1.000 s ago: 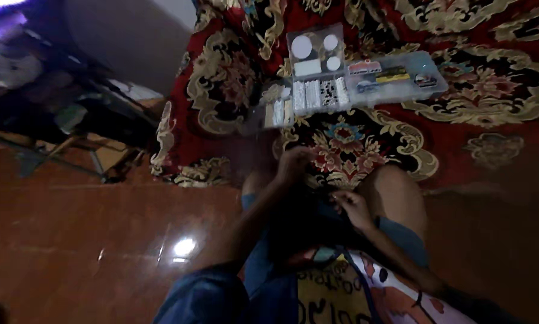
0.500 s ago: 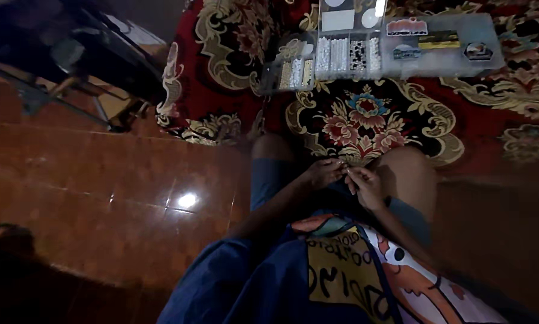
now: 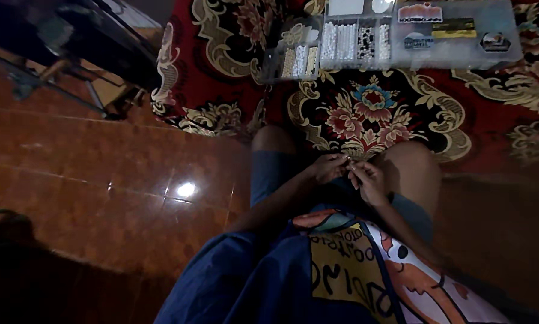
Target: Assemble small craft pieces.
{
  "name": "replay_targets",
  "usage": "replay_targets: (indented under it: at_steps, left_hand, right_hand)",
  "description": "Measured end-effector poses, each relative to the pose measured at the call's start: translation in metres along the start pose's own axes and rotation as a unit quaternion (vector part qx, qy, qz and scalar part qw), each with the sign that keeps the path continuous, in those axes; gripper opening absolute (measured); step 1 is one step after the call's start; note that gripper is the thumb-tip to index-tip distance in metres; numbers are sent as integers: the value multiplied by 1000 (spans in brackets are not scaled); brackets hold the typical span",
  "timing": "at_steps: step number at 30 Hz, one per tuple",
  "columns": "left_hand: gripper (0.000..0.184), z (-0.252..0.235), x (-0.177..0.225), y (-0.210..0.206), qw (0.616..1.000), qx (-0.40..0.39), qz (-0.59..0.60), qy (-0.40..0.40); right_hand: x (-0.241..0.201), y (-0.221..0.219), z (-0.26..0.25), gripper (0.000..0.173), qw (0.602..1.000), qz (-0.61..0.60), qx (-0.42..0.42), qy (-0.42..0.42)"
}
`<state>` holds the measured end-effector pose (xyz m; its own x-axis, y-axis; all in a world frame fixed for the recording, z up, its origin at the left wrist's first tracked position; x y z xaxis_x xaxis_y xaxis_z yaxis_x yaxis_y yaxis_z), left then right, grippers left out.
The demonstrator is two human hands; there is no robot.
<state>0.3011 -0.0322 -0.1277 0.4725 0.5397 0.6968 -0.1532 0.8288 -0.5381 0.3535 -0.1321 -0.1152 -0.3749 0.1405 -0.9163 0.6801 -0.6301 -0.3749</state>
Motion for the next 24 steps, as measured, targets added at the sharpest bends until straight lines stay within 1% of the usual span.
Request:
replay_targets:
  at_steps: [10,24]
  left_hand:
    - [24,-1,-1,0,1000,4,16,4]
    - [20,-2,1,5,1000,19,-10,-6]
  right_hand:
    - [-1,1,0,17,1000,8,5,3]
    - [-2,1,1,19,1000,-2,11,3]
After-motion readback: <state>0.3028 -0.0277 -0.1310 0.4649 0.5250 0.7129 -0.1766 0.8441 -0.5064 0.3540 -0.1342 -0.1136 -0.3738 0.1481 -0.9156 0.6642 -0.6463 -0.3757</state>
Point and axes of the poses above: each hand's wrist, its own z-axis away from the middle knuckle, its own y-axis out of the back of the hand, x = y × z, the point moved 10 cm from there along -z, towards the middle knuckle, and after that the axes turned 12 degrees about -x, right-handed, at the moved point
